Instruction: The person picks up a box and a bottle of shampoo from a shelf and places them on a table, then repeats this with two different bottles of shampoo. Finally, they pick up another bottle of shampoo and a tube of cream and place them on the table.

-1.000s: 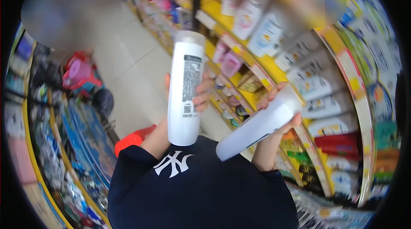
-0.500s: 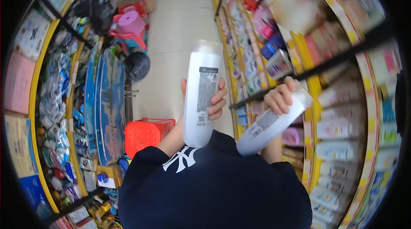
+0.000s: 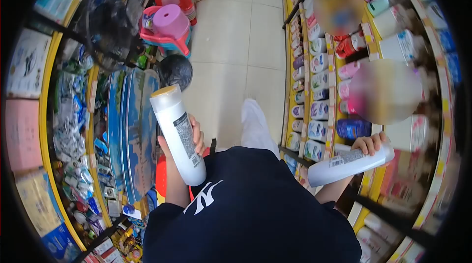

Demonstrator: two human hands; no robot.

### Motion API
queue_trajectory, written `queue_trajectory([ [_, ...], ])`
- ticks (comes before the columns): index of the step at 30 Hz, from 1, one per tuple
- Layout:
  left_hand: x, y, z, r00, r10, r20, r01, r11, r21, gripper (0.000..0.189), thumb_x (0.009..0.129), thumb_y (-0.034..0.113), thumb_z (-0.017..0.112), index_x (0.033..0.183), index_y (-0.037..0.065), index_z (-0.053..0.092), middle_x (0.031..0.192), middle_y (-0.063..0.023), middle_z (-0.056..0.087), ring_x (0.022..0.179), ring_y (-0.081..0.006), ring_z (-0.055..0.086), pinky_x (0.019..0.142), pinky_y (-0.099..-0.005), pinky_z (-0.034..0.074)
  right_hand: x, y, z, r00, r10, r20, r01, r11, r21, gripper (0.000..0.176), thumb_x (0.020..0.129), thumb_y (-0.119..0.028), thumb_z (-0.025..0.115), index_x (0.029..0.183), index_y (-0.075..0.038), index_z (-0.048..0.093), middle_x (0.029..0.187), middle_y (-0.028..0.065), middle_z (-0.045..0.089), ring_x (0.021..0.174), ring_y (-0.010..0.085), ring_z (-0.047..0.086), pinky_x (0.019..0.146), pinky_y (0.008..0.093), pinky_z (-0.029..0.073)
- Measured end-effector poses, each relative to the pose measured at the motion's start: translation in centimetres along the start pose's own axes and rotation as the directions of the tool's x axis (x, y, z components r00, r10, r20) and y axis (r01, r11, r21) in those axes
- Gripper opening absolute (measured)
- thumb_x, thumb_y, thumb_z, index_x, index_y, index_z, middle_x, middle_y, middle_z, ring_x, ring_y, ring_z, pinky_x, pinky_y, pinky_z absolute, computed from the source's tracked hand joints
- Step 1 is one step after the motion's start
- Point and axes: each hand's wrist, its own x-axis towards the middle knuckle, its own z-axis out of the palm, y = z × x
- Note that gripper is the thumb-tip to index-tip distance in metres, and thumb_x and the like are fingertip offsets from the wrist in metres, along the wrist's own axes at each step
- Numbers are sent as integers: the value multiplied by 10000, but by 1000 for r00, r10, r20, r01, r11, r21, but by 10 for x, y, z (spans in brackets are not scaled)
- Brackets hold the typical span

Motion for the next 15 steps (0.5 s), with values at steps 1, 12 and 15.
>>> queue_trajectory([
  [1, 24, 5, -6, 997, 15, -81, -8, 996, 86, 790, 604, 616, 599, 1009, -14, 349, 654, -104, 448, 494, -190, 505, 415, -277, 438, 23, 2, -16, 1000, -13, 22, 13, 1000, -7, 507, 623, -245, 719, 949, -62, 377, 724, 35, 465, 578, 131, 498, 534, 257, 415],
  [12, 358, 63, -12, 997, 38, -60, -16, 945, 328, 742, 641, 622, 543, 1001, 4, 346, 699, -102, 449, 519, -190, 499, 421, -286, 438, 342, 91, -143, 985, -11, 170, -15, 988, 151, 538, 613, -264, 726, 963, -71, 367, 718, 15, 446, 589, 112, 486, 548, 261, 402],
  [15, 420, 81, -29, 993, 79, -88, -45, 939, 340, 742, 646, 622, 531, 1008, -2, 353, 698, -107, 456, 528, -191, 511, 433, -284, 446, 423, 137, -168, 958, 146, 247, -159, 987, 31, 549, 619, -322, 711, 951, -68, 355, 717, 35, 470, 542, 119, 496, 486, 246, 415],
])
